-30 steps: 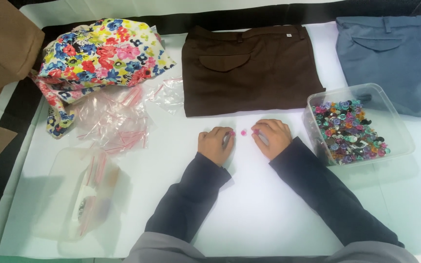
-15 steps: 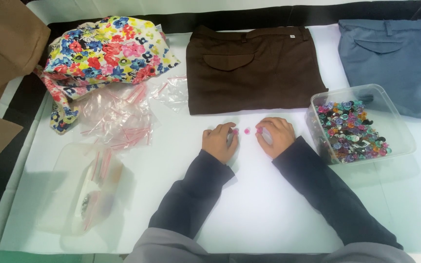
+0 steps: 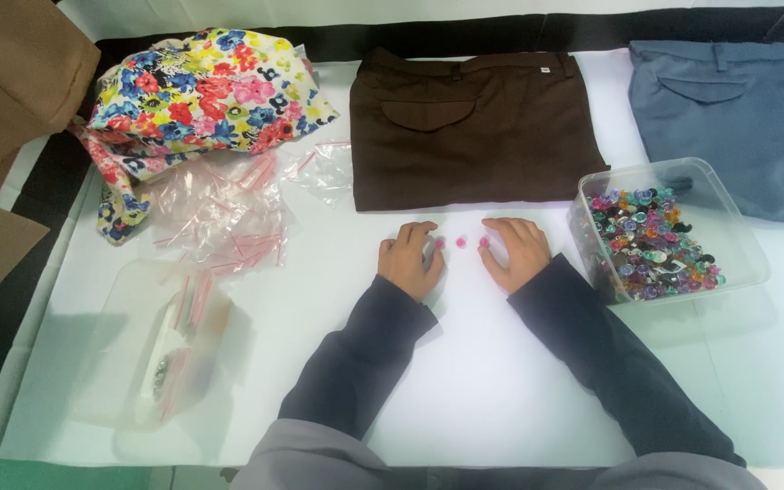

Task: Sorting various colored buttons from a container and placing them into small transparent plastic bags.

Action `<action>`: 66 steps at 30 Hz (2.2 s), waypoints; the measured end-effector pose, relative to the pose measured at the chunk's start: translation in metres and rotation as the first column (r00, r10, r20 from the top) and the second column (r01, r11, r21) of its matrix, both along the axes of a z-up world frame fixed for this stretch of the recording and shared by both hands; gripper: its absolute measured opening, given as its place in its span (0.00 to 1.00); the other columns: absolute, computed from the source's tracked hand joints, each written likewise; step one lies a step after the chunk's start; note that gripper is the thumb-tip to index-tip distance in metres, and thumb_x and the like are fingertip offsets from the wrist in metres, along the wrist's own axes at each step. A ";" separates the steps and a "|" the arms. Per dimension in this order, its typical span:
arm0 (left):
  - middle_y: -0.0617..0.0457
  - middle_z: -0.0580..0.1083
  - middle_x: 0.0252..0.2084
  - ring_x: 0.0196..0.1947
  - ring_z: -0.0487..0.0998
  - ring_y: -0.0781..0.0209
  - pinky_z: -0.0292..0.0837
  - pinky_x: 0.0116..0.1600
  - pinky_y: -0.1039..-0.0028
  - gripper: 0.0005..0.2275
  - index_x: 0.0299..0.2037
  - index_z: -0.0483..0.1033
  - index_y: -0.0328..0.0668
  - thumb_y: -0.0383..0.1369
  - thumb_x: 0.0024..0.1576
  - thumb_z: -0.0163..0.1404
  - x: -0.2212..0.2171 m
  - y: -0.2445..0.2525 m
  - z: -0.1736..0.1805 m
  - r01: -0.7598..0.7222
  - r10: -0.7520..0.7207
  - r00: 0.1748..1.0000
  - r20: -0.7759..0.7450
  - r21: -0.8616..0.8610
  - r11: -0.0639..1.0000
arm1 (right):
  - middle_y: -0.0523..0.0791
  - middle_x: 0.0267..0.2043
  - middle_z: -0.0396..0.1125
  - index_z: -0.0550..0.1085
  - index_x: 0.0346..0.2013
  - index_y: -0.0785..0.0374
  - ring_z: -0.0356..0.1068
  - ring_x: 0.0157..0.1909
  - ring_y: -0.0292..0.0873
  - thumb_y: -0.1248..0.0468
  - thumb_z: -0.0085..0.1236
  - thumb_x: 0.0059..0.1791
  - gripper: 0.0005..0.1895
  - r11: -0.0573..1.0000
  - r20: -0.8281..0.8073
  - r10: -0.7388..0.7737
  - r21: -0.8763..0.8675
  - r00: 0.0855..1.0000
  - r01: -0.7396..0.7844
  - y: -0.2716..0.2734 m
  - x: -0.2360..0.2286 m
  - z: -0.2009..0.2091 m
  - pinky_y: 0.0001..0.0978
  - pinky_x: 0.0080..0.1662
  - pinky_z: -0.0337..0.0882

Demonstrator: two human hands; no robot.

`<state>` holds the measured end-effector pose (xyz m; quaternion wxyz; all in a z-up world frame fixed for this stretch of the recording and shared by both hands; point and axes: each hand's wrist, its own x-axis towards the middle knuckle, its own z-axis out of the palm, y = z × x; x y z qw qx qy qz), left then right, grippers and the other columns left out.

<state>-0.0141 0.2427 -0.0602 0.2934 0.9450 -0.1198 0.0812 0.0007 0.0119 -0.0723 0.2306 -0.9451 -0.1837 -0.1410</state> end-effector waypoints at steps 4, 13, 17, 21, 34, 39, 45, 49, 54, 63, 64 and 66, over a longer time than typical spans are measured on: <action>0.47 0.70 0.55 0.45 0.80 0.53 0.67 0.57 0.62 0.19 0.61 0.65 0.47 0.39 0.61 0.46 -0.002 0.000 -0.003 -0.017 0.019 0.999 0.049 -0.044 0.999 | 0.49 0.53 0.68 0.71 0.60 0.58 0.65 0.61 0.51 0.56 0.58 0.52 0.23 0.998 0.013 0.000 0.056 1.000 -0.001 0.003 -0.012 0.014 0.43 0.61 0.64; 0.49 0.68 0.52 0.37 0.78 0.55 0.72 0.42 0.68 0.14 0.50 0.72 0.44 0.23 0.54 0.50 -0.015 -0.028 0.006 0.076 0.102 0.786 0.609 -0.260 0.962 | 0.48 0.57 0.67 0.78 0.50 0.58 0.70 0.56 0.49 0.63 0.61 0.48 0.16 0.972 0.516 0.024 0.188 0.856 -0.140 -0.008 -0.050 0.015 0.35 0.56 0.74; 0.51 0.73 0.50 0.39 0.78 0.55 0.74 0.45 0.68 0.14 0.46 0.76 0.46 0.22 0.52 0.51 -0.030 -0.053 0.011 0.211 0.019 0.702 0.712 -0.233 0.949 | 0.48 0.51 0.72 0.80 0.48 0.54 0.73 0.50 0.51 0.58 0.61 0.49 0.13 0.999 0.802 -0.009 0.026 0.598 -0.020 -0.040 -0.048 0.060 0.41 0.52 0.74; 0.40 0.73 0.50 0.44 0.79 0.45 0.76 0.49 0.62 0.10 0.48 0.74 0.35 0.20 0.57 0.48 -0.050 -0.076 0.039 0.451 -0.220 0.684 0.695 -0.166 0.877 | 0.54 0.45 0.67 0.78 0.38 0.70 0.69 0.39 0.58 0.68 0.59 0.51 0.07 1.000 0.702 0.016 -0.012 0.712 -0.010 -0.115 -0.032 0.123 0.50 0.41 0.68; 0.38 0.68 0.62 0.64 0.73 0.43 0.74 0.62 0.57 0.24 0.63 0.60 0.37 0.36 0.58 0.47 0.003 -0.265 0.076 0.478 -0.482 0.875 -0.035 -0.083 0.874 | 0.52 0.67 0.65 0.72 0.65 0.51 0.58 0.71 0.59 0.25 0.21 0.57 0.44 0.835 -0.496 -0.489 -0.026 0.718 0.550 -0.191 0.001 0.063 0.52 0.73 0.49; 0.40 0.72 0.54 0.57 0.77 0.41 0.75 0.59 0.53 0.30 0.55 0.51 0.47 0.33 0.49 0.61 0.005 -0.269 0.098 0.396 -0.400 0.872 -0.282 -0.072 0.915 | 0.50 0.72 0.59 0.66 0.71 0.52 0.55 0.74 0.56 0.27 0.18 0.57 0.45 0.822 -0.600 -0.506 -0.115 0.621 0.558 -0.185 -0.005 0.081 0.49 0.74 0.46; 0.35 0.71 0.61 0.61 0.73 0.40 0.74 0.55 0.58 0.39 0.59 0.60 0.43 0.47 0.40 0.66 0.021 -0.311 0.040 0.171 -0.104 0.975 -0.195 0.368 0.914 | 0.49 0.78 0.49 0.59 0.74 0.49 0.44 0.78 0.54 0.17 0.13 0.48 0.56 0.823 -0.737 -0.420 -0.062 0.530 0.564 -0.146 -0.024 0.152 0.47 0.76 0.38; 0.26 0.67 0.64 0.61 0.70 0.28 0.71 0.53 0.50 0.44 0.61 0.62 0.40 0.49 0.33 0.67 0.031 -0.326 0.019 0.172 -0.101 0.970 -0.220 0.336 0.926 | 0.51 0.78 0.47 0.56 0.76 0.50 0.43 0.78 0.55 0.12 0.13 0.46 0.61 0.858 -0.720 -0.387 -0.053 0.575 0.511 -0.164 -0.011 0.119 0.47 0.76 0.37; 0.30 0.70 0.60 0.56 0.74 0.35 0.68 0.51 0.62 0.36 0.64 0.63 0.37 0.44 0.46 0.59 0.012 -0.318 0.044 0.152 -0.081 0.983 -0.167 0.475 0.867 | 0.51 0.76 0.52 0.55 0.75 0.42 0.54 0.74 0.56 0.18 0.12 0.49 0.52 0.893 -0.675 -0.411 -0.161 0.613 0.421 -0.173 -0.002 0.098 0.46 0.74 0.48; 0.48 0.73 0.34 0.32 0.72 0.55 0.60 0.34 0.66 0.12 0.41 0.75 0.38 0.37 0.55 0.46 0.018 -0.313 0.024 0.098 -0.131 0.991 0.039 0.463 0.881 | 0.52 0.71 0.60 0.60 0.70 0.41 0.62 0.70 0.56 0.21 0.17 0.52 0.45 0.898 -0.626 -0.427 -0.205 0.653 0.390 -0.166 -0.008 0.097 0.46 0.69 0.57; 0.48 0.73 0.34 0.32 0.72 0.55 0.60 0.34 0.66 0.12 0.41 0.75 0.38 0.37 0.55 0.46 0.019 -0.313 0.023 0.099 -0.133 0.990 0.042 0.464 0.880 | 0.52 0.71 0.60 0.60 0.70 0.41 0.62 0.70 0.56 0.21 0.17 0.52 0.45 0.897 -0.624 -0.428 -0.203 0.654 0.392 -0.169 -0.005 0.090 0.46 0.69 0.57; 0.48 0.72 0.29 0.29 0.73 0.54 0.60 0.31 0.66 0.08 0.36 0.74 0.40 0.32 0.56 0.42 0.021 -0.313 0.021 0.089 -0.132 0.989 0.072 0.423 0.902 | 0.53 0.70 0.61 0.61 0.69 0.41 0.62 0.70 0.56 0.21 0.14 0.52 0.45 0.892 -0.587 -0.445 -0.227 0.676 0.390 -0.173 0.000 0.077 0.47 0.69 0.56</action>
